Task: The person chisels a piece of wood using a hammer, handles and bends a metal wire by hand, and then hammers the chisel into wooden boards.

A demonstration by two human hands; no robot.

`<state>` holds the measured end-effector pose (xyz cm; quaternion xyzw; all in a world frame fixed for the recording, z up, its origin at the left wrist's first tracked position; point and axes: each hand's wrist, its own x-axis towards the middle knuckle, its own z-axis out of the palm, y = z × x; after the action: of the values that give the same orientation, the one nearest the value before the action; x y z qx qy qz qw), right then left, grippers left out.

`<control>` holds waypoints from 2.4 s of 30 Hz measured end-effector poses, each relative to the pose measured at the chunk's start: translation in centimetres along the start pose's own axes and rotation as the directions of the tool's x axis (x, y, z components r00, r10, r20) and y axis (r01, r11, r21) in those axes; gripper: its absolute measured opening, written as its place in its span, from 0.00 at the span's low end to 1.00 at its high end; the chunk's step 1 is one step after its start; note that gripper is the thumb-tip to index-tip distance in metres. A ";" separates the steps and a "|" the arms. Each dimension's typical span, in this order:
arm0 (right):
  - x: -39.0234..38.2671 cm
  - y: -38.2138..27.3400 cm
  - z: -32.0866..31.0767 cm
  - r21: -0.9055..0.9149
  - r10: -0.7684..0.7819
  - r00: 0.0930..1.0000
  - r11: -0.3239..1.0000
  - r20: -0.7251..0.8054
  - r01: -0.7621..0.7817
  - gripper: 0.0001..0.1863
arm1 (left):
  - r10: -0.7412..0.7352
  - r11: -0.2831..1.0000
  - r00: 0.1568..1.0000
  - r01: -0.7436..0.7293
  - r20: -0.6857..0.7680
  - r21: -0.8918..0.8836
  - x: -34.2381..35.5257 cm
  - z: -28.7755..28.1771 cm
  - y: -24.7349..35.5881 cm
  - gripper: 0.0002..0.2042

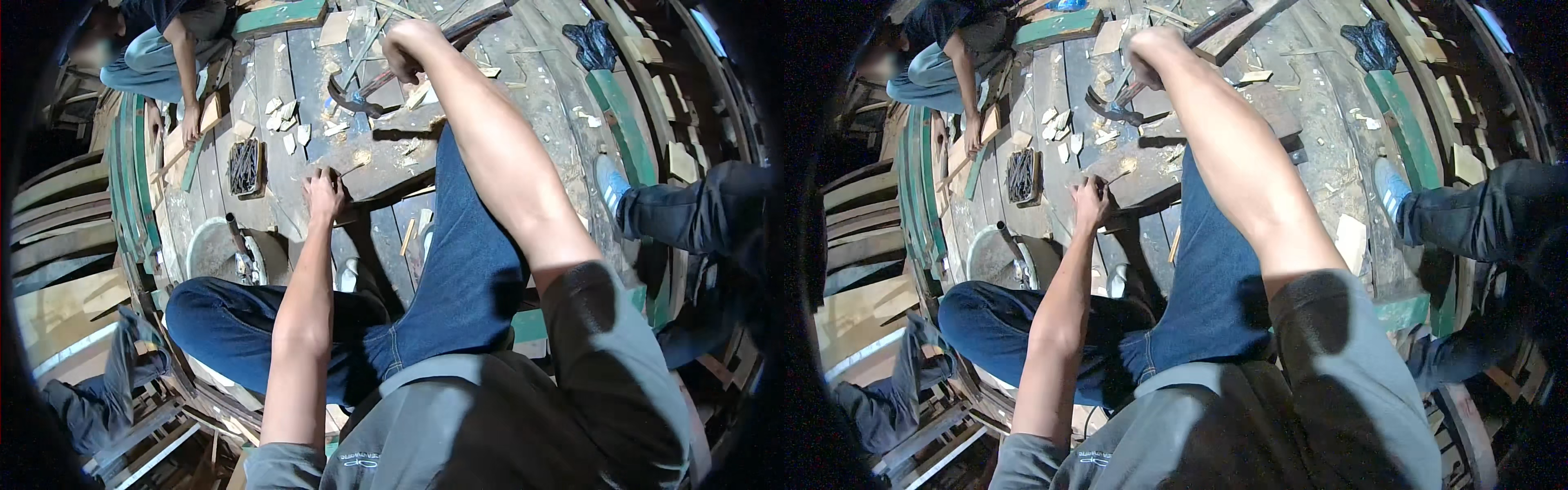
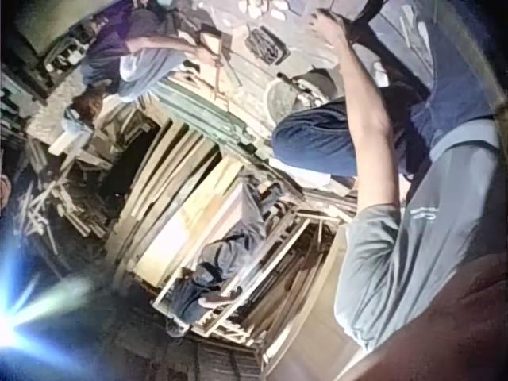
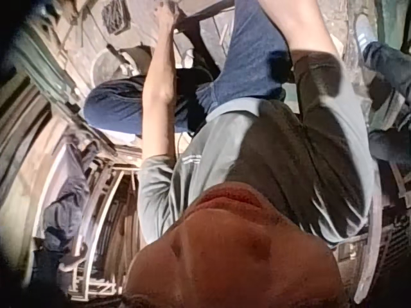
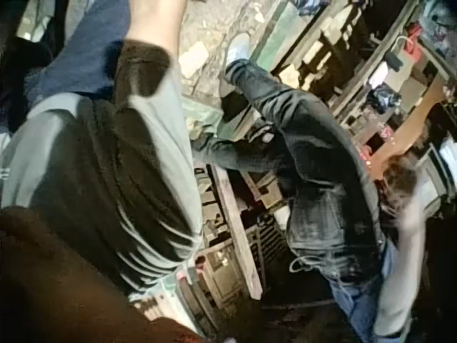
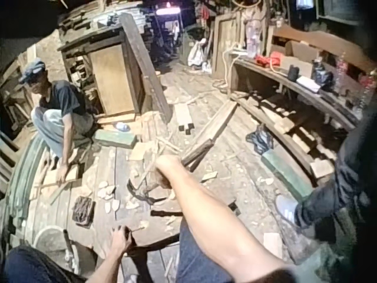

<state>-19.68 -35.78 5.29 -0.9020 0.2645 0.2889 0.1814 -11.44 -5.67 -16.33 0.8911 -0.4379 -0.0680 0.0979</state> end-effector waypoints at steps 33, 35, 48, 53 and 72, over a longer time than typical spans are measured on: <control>7.0 -1.8 1.3 -0.262 0.090 0.959 0.965 0.270 -0.017 0.12 | -0.019 0.998 0.999 0.021 -0.035 0.052 -0.3 -0.8 1.5 0.20; 7.2 -2.4 1.0 -0.273 0.126 0.953 0.961 0.277 -0.048 0.13 | 0.013 0.996 0.999 -0.017 0.037 0.085 0.2 -1.1 1.3 0.22; 6.0 -3.1 0.8 -0.278 0.111 0.971 0.959 0.209 -0.050 0.14 | -0.563 0.608 0.818 0.314 -0.118 -0.729 4.7 -0.5 0.1 0.08; 6.3 -4.1 0.4 -0.281 0.107 0.968 0.959 0.228 -0.040 0.14 | -0.426 0.623 0.902 0.233 -0.075 -0.747 9.0 -3.2 -1.9 0.11; 3.5 -2.9 0.7 -0.415 0.168 0.979 0.904 0.113 -0.107 0.16 | 0.122 0.898 0.991 -0.130 -0.046 -0.421 6.8 -29.7 1.1 0.08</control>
<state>-15.91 -34.45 3.07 -0.8754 0.2477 0.4148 -0.0121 -2.03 -8.33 12.51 0.8190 -0.4687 -0.1465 0.2968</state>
